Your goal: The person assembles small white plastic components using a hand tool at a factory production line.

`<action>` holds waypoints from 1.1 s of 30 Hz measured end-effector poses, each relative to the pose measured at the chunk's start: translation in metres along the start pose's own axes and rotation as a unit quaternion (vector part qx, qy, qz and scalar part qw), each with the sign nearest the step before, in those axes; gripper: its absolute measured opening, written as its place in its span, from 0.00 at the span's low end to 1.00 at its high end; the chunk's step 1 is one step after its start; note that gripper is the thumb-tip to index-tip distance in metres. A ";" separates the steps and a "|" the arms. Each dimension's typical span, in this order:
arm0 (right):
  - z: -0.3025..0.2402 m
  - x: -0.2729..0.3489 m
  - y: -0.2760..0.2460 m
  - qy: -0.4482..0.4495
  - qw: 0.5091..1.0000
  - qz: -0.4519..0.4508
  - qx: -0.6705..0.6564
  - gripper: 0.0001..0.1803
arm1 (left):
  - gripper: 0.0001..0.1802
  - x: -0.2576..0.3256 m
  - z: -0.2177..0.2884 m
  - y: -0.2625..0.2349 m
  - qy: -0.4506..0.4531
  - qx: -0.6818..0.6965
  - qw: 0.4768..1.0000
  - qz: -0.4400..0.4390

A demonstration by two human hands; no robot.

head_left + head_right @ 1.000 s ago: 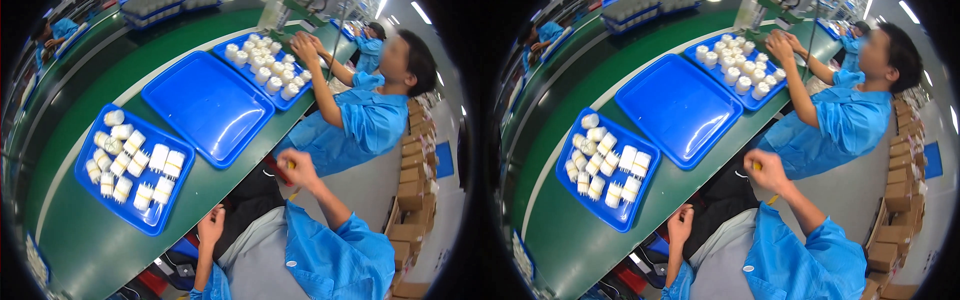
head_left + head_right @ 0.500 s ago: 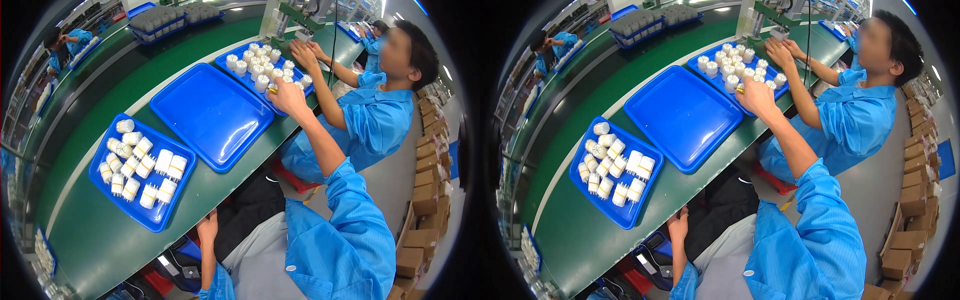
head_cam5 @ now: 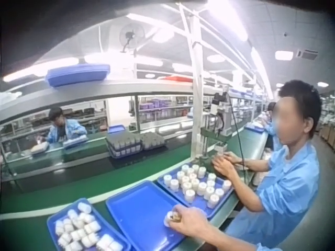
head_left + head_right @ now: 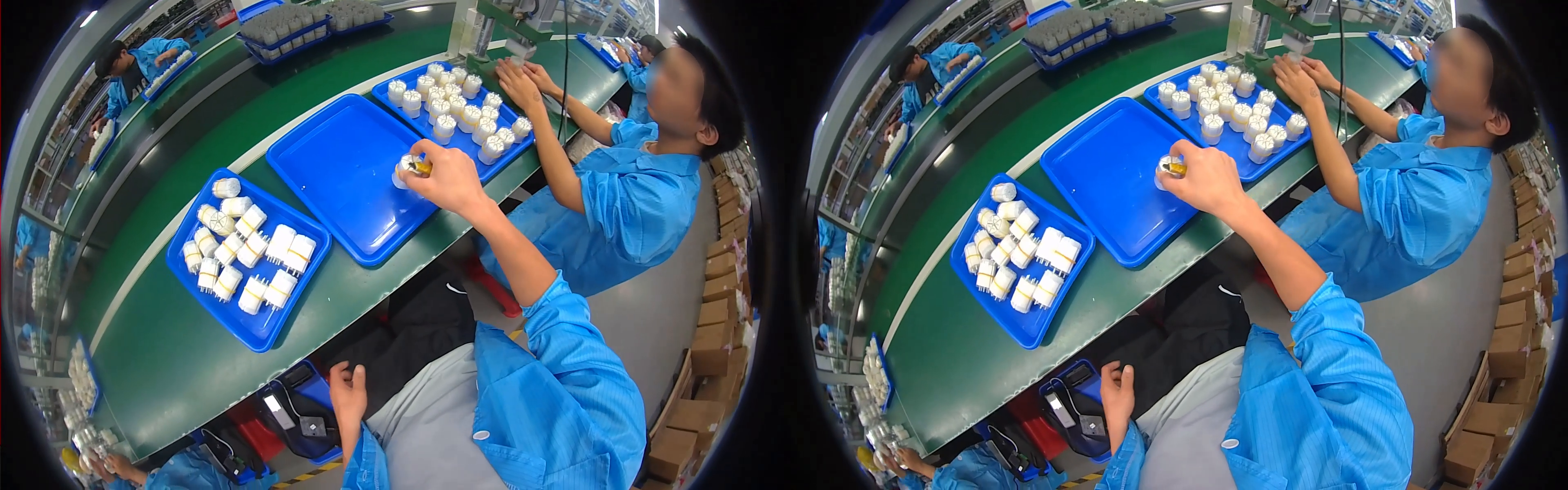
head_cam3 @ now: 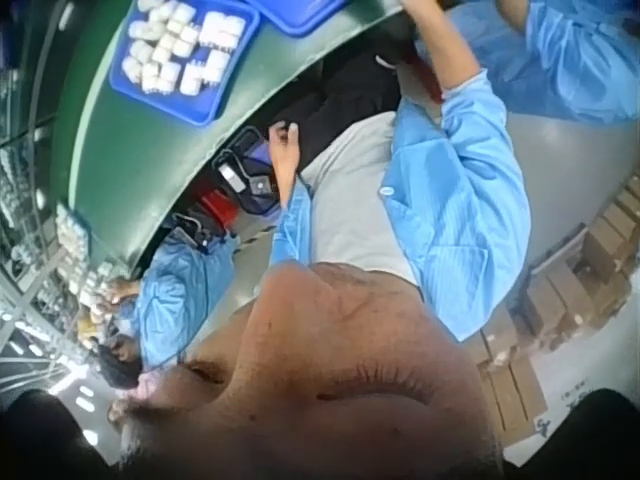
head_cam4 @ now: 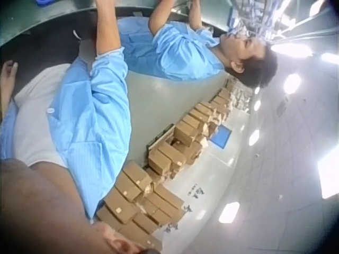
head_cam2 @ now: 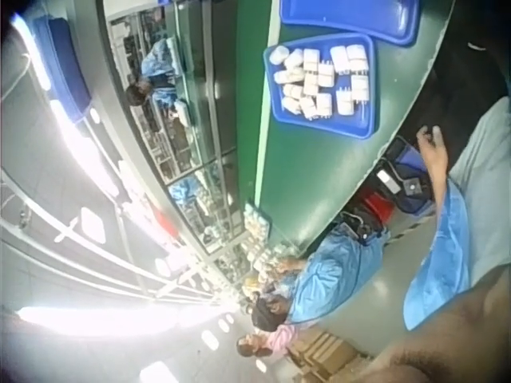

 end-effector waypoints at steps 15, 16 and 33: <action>0.001 0.002 0.034 -0.012 0.998 -0.053 0.013 0.23 | 0.14 -0.013 0.139 -0.013 0.186 0.072 0.980 -0.012; 0.002 0.003 0.032 -0.011 0.998 -0.053 0.012 0.23 | 0.14 -0.007 0.160 -0.013 0.231 0.087 0.968 -0.043; -0.059 0.108 0.079 0.156 0.697 -0.205 -0.669 0.26 | 0.30 -0.038 0.285 -0.078 0.348 0.463 0.814 -0.040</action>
Point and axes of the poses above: each hand's wrist, its own x-axis away from the middle knuckle, its own y-axis out of the palm, z = x × y, the point moved 8 cm from there along -x, towards the middle knuckle, and after that the axes turned 8 degrees about -x, right-handed, at the moved point
